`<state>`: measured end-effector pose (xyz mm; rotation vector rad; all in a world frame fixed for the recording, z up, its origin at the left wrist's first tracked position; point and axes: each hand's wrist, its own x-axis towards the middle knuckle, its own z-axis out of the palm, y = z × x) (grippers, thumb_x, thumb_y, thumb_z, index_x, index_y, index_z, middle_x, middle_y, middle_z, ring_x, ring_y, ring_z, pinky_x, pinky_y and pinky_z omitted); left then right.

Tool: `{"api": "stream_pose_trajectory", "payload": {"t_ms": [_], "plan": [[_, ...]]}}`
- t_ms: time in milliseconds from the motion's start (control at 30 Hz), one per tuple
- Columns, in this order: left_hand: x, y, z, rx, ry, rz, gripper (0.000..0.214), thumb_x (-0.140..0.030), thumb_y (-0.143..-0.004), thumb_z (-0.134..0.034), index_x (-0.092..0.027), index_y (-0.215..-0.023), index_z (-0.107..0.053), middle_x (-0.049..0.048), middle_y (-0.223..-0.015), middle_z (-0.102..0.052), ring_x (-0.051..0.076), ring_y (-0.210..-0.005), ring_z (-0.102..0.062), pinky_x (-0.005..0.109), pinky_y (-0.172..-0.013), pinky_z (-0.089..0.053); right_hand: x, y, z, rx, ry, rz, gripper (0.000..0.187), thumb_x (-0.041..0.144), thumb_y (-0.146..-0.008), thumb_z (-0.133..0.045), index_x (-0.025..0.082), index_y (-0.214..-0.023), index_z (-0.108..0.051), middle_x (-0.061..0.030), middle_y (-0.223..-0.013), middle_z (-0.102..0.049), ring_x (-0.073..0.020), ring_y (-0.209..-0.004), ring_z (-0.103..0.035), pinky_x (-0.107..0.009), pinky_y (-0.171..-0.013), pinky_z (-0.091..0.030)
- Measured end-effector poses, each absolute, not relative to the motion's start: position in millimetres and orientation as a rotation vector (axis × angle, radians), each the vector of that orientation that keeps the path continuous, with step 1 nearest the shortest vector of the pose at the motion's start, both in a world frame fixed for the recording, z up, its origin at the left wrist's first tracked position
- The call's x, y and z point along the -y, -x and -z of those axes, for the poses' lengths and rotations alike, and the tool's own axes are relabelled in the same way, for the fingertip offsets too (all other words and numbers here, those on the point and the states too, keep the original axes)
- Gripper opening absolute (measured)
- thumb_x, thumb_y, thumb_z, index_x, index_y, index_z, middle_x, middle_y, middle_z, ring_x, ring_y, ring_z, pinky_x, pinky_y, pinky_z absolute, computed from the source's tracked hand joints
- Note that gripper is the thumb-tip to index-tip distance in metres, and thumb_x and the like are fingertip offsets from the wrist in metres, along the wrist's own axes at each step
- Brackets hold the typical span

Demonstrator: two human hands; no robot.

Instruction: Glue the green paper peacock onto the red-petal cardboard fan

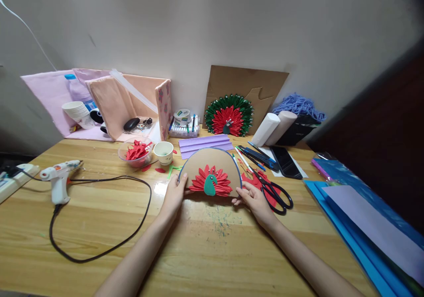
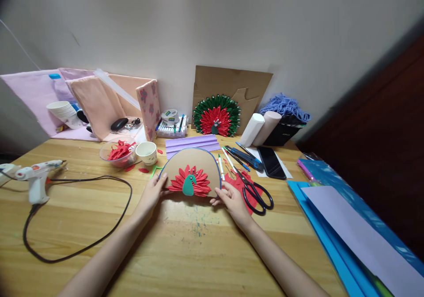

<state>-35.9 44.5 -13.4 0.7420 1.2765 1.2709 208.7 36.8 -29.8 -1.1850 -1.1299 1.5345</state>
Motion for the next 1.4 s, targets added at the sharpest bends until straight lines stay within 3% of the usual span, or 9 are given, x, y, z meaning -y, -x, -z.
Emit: {"api": "stream_pose_trajectory", "payload": {"t_ms": [267, 333, 433, 633, 833, 967, 1133, 1267, 1400], "plan": [[-51.9, 59.2, 9.3, -1.296, -0.796, -1.326, 0.048, -0.049, -0.058, -0.072, -0.013, -0.089, -0.063, 0.0077, -0.083, -0.071, 0.025, -0.084, -0.066, 0.034, -0.075, -0.051, -36.8, -212.7, 20.7, 1.292, 1.176, -1.598, 0.038, 0.052, -0.079, -0.057, 0.016, -0.088, -0.055, -0.0034, -0.062, -0.066, -0.0121, -0.048, -0.059, -0.02, -0.042, -0.041], [-54.3, 65.1, 6.4, -1.315, -0.765, -1.397, 0.047, -0.047, -0.058, -0.073, -0.013, -0.089, -0.062, 0.0064, -0.081, -0.071, 0.023, -0.082, -0.066, 0.034, -0.077, -0.05, -39.7, -221.5, 17.6, 1.375, 1.216, -1.485, 0.04, 0.053, -0.083, -0.05, 0.015, -0.092, -0.058, -0.0045, -0.064, -0.066, -0.0115, -0.045, -0.054, -0.021, -0.038, -0.034], [-57.2, 71.6, 1.4, -1.349, -0.705, -1.464, 0.044, -0.042, -0.057, -0.073, -0.014, -0.088, -0.061, 0.0048, -0.076, -0.071, 0.023, -0.081, -0.066, 0.034, -0.077, -0.05, -48.5, -241.5, 15.6, 1.527, 1.398, -1.051, 0.033, 0.046, -0.085, -0.048, 0.017, -0.093, -0.062, -0.0033, -0.066, -0.064, -0.0145, -0.057, -0.056, -0.025, -0.052, -0.042], [-56.5, 75.9, -9.5, -1.283, -0.58, -1.445, 0.036, -0.026, -0.059, -0.07, -0.015, -0.092, -0.063, 0.0036, -0.085, -0.071, 0.017, -0.078, -0.065, 0.025, -0.068, -0.051, -65.9, -281.1, 13.3, 2.015, 1.636, -0.423, 0.017, 0.032, -0.075, -0.06, 0.021, -0.087, -0.062, -0.0068, -0.092, -0.061, -0.023, -0.091, -0.055, -0.036, -0.081, -0.043], [-59.2, 72.5, 3.7, -1.332, -0.698, -1.235, 0.046, -0.035, -0.048, -0.076, -0.015, -0.087, -0.062, 0.0048, -0.079, -0.07, 0.023, -0.081, -0.065, 0.032, -0.074, -0.05, -60.8, -315.3, -3.6, 2.092, 1.892, -0.463, 0.018, 0.026, -0.066, -0.061, 0.02, -0.079, -0.05, -0.0035, -0.083, -0.058, -0.0193, -0.077, -0.054, -0.029, -0.066, -0.041], [-59.3, 71.8, 17.5, -1.572, -0.975, -1.19, 0.044, -0.046, -0.063, -0.064, -0.015, -0.094, -0.059, 0.01, -0.091, -0.067, 0.028, -0.093, -0.061, 0.042, -0.087, -0.046, -52.1, -321.8, -6.2, 1.985, 2.073, -0.622, 0.02, 0.023, -0.061, -0.061, 0.02, -0.078, -0.05, -0.0017, -0.074, -0.06, -0.0161, -0.064, -0.053, -0.024, -0.052, -0.035], [-42.1, 53.4, 3.3, -2.112, -1.846, -1.276, 0.042, -0.032, -0.081, -0.053, -0.011, -0.118, -0.049, 0.0196, -0.124, -0.048, 0.034, -0.123, -0.039, 0.054, -0.103, -0.026, -49.7, -319.2, -10.3, 1.911, 2.06, -0.57, 0.02, 0.028, -0.062, -0.062, 0.019, -0.078, -0.057, -0.0033, -0.074, -0.064, -0.0166, -0.062, -0.055, -0.024, -0.05, -0.032], [-29.3, 5.5, -12.0, -1.536, -2.412, -1.055, 0.018, -0.019, -0.087, -0.045, -0.019, -0.103, -0.055, 0.0109, -0.105, -0.058, 0.025, -0.103, -0.052, 0.041, -0.091, -0.041, -55.3, -326.7, -17.5, 1.694, 1.881, -0.573, 0.016, 0.034, -0.069, -0.058, 0.02, -0.076, -0.058, -0.0022, -0.068, -0.063, -0.016, -0.059, -0.055, -0.025, -0.051, -0.034], [-35.8, -64.4, -8.0, -0.939, -2.716, -0.503, 0.024, -0.016, -0.088, -0.042, -0.018, -0.109, -0.053, 0.0096, -0.111, -0.058, 0.023, -0.102, -0.052, 0.035, -0.086, -0.043, -62.0, -332.9, -9.7, 1.34, 1.758, -0.74, 0.023, 0.043, -0.071, -0.058, 0.021, -0.075, -0.051, 0.0016, -0.055, -0.056, -0.0141, -0.046, -0.052, -0.025, -0.046, -0.038]]}}
